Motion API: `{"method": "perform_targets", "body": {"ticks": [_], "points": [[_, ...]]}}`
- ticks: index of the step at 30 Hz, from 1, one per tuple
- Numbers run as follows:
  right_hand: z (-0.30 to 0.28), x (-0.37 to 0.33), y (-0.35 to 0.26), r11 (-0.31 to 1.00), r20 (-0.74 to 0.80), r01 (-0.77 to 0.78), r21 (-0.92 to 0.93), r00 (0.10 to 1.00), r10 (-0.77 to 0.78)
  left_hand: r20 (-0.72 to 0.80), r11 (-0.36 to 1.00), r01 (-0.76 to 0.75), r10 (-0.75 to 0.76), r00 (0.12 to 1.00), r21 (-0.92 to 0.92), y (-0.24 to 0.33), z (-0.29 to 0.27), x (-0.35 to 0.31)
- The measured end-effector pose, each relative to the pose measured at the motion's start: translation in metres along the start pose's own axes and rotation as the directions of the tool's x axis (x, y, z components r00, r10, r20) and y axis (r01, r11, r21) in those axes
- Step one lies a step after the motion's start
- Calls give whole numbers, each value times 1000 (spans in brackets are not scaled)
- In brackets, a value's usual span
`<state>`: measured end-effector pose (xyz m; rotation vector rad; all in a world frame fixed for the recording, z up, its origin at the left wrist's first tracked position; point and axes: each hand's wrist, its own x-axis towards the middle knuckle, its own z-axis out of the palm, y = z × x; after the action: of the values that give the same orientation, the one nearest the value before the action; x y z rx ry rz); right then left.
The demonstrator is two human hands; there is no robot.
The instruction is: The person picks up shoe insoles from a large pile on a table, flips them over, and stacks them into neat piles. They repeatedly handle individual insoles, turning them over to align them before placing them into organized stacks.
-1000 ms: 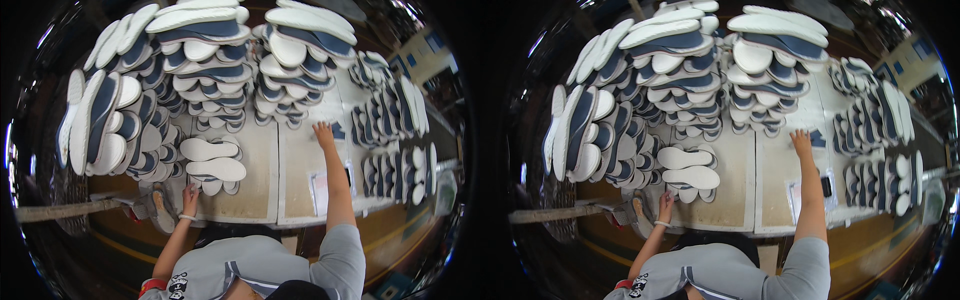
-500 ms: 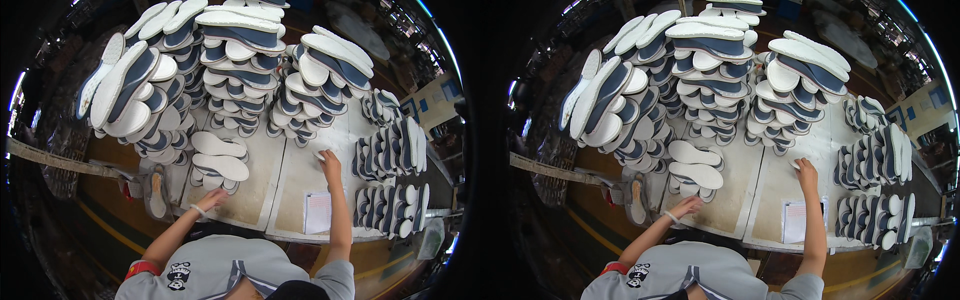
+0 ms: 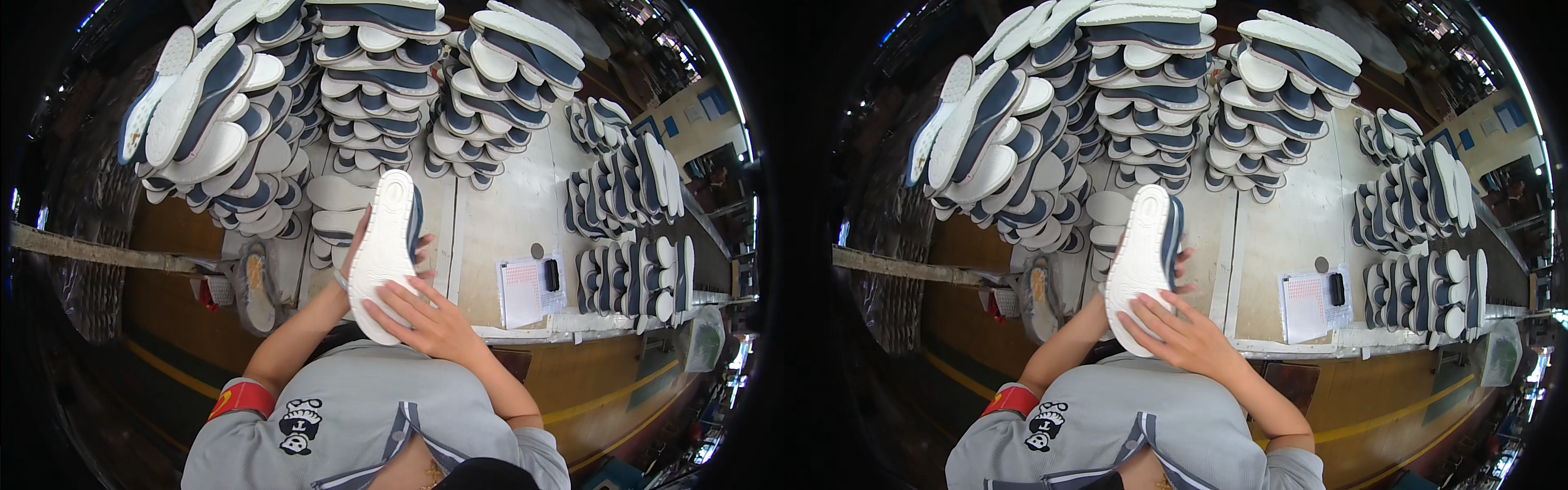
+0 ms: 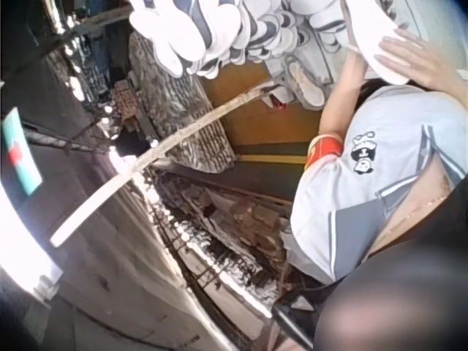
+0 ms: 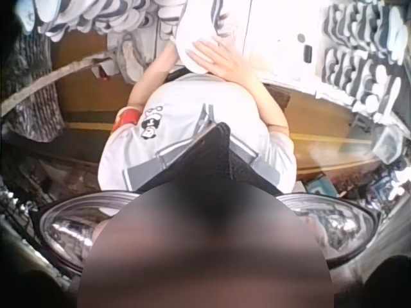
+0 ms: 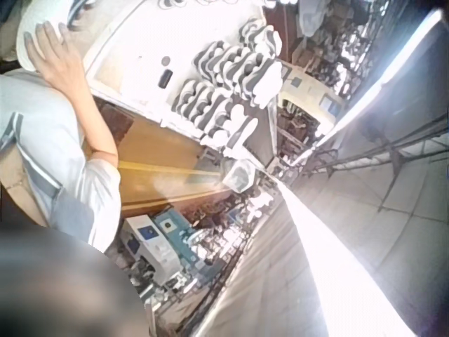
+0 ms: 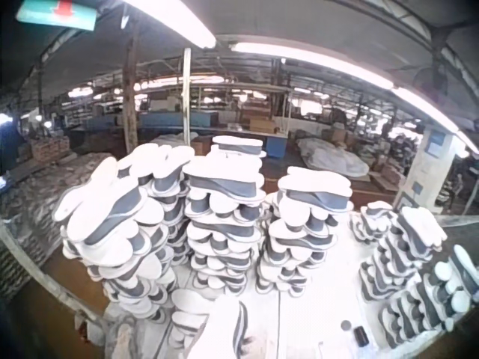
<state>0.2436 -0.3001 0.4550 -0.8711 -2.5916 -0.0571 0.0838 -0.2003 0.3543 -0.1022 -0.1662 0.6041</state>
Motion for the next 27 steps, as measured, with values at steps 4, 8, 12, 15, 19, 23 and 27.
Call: {"method": "perform_targets", "body": {"ticks": [4,8,12,15,19,23,27], "points": [[-20,21,9,995,239,52,89,968,-72,-106,955,52,-22,994,291,29,12,-14],[-36,52,39,915,192,160,-371,977,-93,-235,964,10,55,970,265,23,24,-27],[-44,75,66,923,146,245,-297,967,-210,-223,887,169,-77,972,429,21,33,-29],[-57,74,79,904,70,252,-346,968,-242,-304,855,-5,190,934,519,27,41,-33],[-61,56,84,936,-204,-351,17,915,347,-204,785,-178,361,910,594,36,56,-40],[-17,54,62,431,28,-586,686,613,789,-154,508,-210,582,799,835,25,66,-28],[7,51,36,475,17,-630,614,612,790,-208,549,-174,563,800,818,11,73,-17]]}}
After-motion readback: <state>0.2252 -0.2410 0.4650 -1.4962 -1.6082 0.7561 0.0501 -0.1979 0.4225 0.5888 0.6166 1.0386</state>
